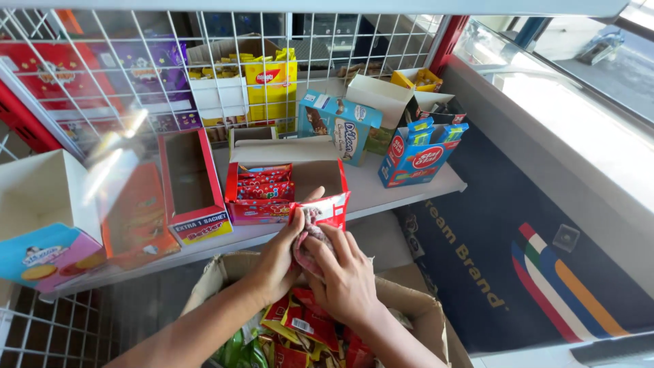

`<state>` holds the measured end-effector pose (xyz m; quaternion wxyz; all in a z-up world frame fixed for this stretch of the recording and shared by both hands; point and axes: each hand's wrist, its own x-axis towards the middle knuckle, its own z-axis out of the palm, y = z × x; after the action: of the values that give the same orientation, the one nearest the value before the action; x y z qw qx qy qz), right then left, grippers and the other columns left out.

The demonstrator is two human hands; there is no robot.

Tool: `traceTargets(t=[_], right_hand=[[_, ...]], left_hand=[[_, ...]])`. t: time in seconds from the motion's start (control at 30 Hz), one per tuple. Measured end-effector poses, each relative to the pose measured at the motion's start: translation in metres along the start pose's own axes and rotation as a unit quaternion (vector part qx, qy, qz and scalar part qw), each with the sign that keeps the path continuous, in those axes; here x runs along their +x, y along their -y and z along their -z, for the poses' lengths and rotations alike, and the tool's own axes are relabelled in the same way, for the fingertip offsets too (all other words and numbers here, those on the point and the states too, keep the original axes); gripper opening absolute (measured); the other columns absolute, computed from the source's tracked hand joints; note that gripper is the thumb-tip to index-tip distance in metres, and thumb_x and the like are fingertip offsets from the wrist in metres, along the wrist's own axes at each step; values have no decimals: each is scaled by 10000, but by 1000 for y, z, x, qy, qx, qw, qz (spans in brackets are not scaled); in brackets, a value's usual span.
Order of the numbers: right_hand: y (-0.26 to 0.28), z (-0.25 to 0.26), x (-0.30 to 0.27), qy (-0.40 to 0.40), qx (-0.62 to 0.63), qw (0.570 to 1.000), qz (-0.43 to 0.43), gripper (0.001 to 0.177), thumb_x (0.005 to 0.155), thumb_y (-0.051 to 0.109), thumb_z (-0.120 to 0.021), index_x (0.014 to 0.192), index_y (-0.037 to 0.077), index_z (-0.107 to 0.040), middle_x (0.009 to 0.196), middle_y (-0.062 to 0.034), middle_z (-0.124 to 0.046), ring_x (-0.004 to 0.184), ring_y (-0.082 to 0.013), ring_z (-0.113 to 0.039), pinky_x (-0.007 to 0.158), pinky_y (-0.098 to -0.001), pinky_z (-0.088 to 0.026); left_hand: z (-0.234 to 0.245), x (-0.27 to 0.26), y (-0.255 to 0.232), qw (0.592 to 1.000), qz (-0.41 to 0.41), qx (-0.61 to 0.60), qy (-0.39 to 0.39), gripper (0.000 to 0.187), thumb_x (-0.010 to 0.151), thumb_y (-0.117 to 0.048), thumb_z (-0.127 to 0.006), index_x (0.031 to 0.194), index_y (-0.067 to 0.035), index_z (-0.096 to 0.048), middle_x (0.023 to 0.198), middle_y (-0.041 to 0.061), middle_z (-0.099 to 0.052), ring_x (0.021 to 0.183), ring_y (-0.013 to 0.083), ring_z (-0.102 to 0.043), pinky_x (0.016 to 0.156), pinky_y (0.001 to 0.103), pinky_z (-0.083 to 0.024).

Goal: Wiping snack packets with a cloth and placing them into display boxes on a retail shelf.

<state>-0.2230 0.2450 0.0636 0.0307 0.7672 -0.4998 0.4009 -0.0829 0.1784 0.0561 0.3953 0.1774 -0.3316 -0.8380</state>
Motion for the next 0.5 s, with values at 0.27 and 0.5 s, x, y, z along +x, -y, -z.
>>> traceTargets(t=[0.27,0.5], right_hand=[[-108,-21,0,-109,120,969,-186,298,971,189,-637,1244,72,-660,1247,-152,-644,1058,-296,-660,859,-371,-536],[-94,-4,-2,-54,508,792,-336,373,982,288,-650,1186,-19,-702,1088,-172,-733,899,-136,-675,798,-289,-561]], left_hand=[[-3,-5,-13,998,-46,32,38,676,975,-544,-464,1551,-191,-450,1575,32,-503,1420,199,-479,1183,417,-353],[31,15,23,997,-59,-14,-54,590,1041,-529,-514,1399,-61,-541,1339,91,-633,1240,225,-567,1059,437,-437]])
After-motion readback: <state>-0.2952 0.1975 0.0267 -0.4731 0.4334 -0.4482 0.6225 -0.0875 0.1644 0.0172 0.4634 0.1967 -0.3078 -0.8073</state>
